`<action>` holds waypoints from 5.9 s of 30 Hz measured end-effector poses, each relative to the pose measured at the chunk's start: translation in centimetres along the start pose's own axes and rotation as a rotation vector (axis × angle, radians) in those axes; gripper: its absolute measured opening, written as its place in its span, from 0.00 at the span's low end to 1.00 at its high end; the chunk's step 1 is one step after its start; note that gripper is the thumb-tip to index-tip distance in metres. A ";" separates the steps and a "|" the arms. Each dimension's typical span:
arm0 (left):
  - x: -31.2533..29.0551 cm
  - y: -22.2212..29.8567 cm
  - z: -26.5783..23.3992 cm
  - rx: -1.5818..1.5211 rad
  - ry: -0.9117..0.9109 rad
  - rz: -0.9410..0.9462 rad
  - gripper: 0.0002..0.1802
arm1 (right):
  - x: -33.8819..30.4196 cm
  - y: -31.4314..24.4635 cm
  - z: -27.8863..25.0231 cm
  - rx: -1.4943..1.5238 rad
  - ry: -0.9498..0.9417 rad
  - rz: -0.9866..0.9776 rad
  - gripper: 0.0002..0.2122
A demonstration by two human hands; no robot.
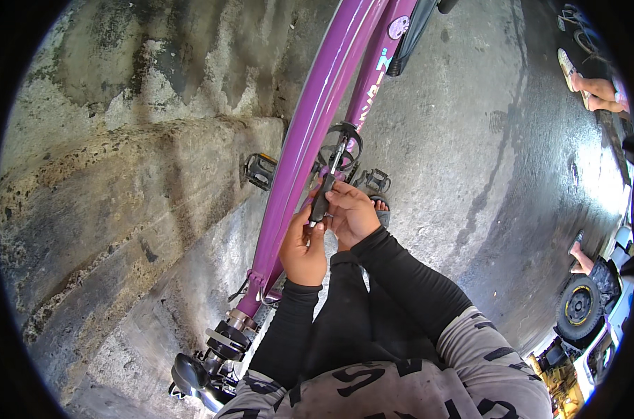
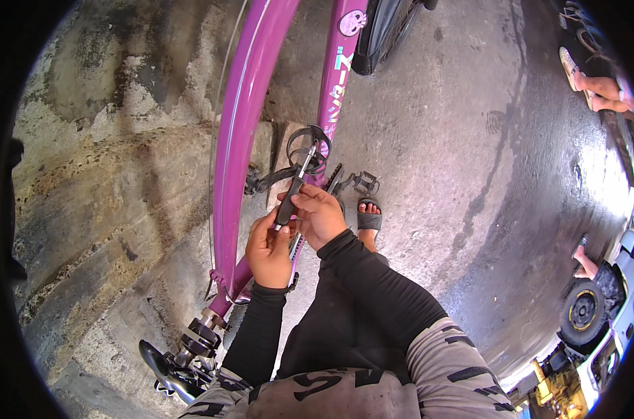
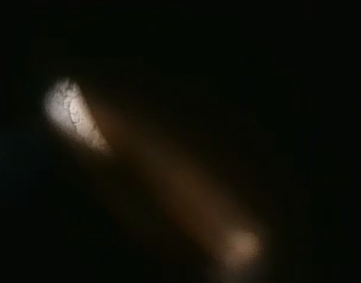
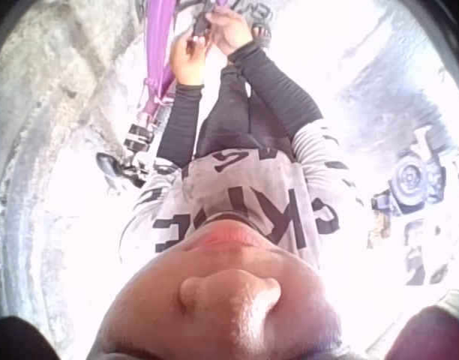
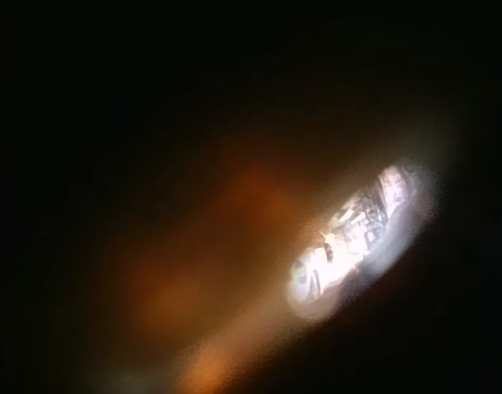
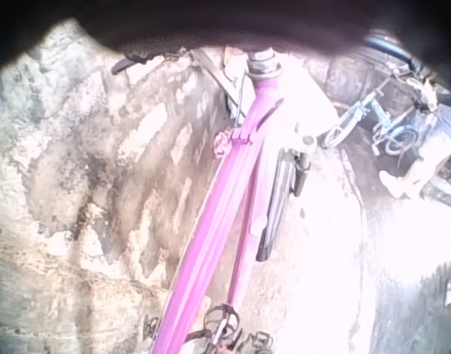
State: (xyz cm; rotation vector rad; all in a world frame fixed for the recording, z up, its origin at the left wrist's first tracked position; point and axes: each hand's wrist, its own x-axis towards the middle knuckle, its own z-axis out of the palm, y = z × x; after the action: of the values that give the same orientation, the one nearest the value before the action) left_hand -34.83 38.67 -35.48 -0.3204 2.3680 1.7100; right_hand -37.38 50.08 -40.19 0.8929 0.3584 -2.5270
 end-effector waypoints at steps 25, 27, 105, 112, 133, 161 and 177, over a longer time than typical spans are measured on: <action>1.3 2.1 -0.4 -0.345 -0.054 -0.620 0.12 | 0.8 0.7 -1.0 0.033 -0.145 -0.042 0.15; 0.9 1.6 0.4 -0.133 0.020 -0.433 0.14 | 1.1 1.0 -0.7 0.013 -0.092 -0.022 0.15; 2.6 -1.0 -0.7 -0.965 -0.255 -0.935 0.26 | 2.7 0.4 -1.7 0.099 -0.184 -0.030 0.11; 2.7 -0.2 1.1 0.369 0.135 0.061 0.17 | 2.5 0.5 -1.5 0.116 -0.163 -0.041 0.11; 2.1 0.4 0.9 -0.297 0.084 -0.508 0.17 | 2.7 0.6 -1.7 0.160 -0.224 -0.032 0.13; 2.0 -0.5 0.9 0.016 0.110 -0.154 0.15 | 2.5 0.4 -1.3 0.082 -0.159 -0.046 0.12; 2.6 -0.6 -1.0 -1.070 -0.135 -1.025 0.27 | 2.5 -0.3 -1.4 0.088 -0.216 -0.012 0.12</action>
State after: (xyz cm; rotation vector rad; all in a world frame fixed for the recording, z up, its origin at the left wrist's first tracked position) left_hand -37.18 37.36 -36.42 -1.2162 0.6529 2.0186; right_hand -38.51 50.12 -42.79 0.6408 0.1866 -2.6349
